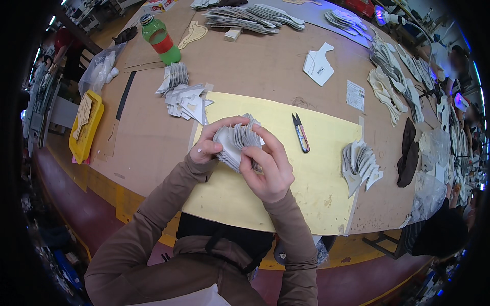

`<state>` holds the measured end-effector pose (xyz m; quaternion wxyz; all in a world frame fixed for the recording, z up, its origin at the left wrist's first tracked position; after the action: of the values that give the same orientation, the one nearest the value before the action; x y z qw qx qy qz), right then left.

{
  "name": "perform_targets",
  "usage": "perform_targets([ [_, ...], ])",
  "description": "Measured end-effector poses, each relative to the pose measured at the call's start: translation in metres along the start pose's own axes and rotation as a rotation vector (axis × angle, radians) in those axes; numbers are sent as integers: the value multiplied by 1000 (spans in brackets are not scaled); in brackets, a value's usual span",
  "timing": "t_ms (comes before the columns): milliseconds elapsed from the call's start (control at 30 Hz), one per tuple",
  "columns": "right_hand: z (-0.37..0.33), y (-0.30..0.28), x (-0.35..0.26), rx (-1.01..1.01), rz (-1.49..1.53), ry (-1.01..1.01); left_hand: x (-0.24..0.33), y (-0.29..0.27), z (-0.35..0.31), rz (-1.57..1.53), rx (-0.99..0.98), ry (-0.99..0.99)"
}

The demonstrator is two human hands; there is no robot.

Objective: The person walks through a garment factory, places a pink booklet and phone on a table, then sits at a workbench. They pick up small white fabric pieces and use a utility knife to trim edges, stacking the trimmed pieces on the table.

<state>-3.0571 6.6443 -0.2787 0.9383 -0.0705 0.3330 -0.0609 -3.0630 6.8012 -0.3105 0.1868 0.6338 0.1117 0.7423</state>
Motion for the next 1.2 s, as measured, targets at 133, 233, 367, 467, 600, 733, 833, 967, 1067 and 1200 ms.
perform_targets([
  [133, 1, 0, -1, 5, 11, -22, 2, 1, 0, -10, 0, -3],
  [233, 2, 1, -2, 9, 29, -47, 3, 3, -1, -29, 0, -12],
  [367, 2, 1, -2, 11, 29, -58, 4, 3, -2, -34, -5, -14],
  [467, 1, -1, -2, 7, 27, -39, 4, 3, -1, -36, -8, -22],
  [600, -2, -1, 1, -4, 39, 62, 2, 4, -1, -56, 18, -54],
  [733, -2, 0, 3, 31, 95, 153, -1, 5, 0, -98, 44, -61],
  [833, -2, 0, 4, 48, 128, 223, -4, 5, 1, -172, 54, -78],
  [967, -1, 0, 4, 39, 168, 312, -8, 8, 3, -368, 38, -116],
  [1067, -1, 0, 4, 56, 213, 370, -11, 10, 4, -475, 47, -106],
  [1200, -1, -1, 5, 56, 198, 347, -14, 10, 4, -482, 101, -96],
])
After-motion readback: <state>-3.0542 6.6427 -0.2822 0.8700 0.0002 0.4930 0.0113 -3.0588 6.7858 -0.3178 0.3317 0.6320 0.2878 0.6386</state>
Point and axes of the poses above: each hand's wrist, its own z-axis towards the middle knuckle, its own y-axis out of the palm, x = y × z, the point moved 3 cm from there along z, towards the middle knuckle, and after that the axes turned 8 degrees about x, right-handed, at the moved point
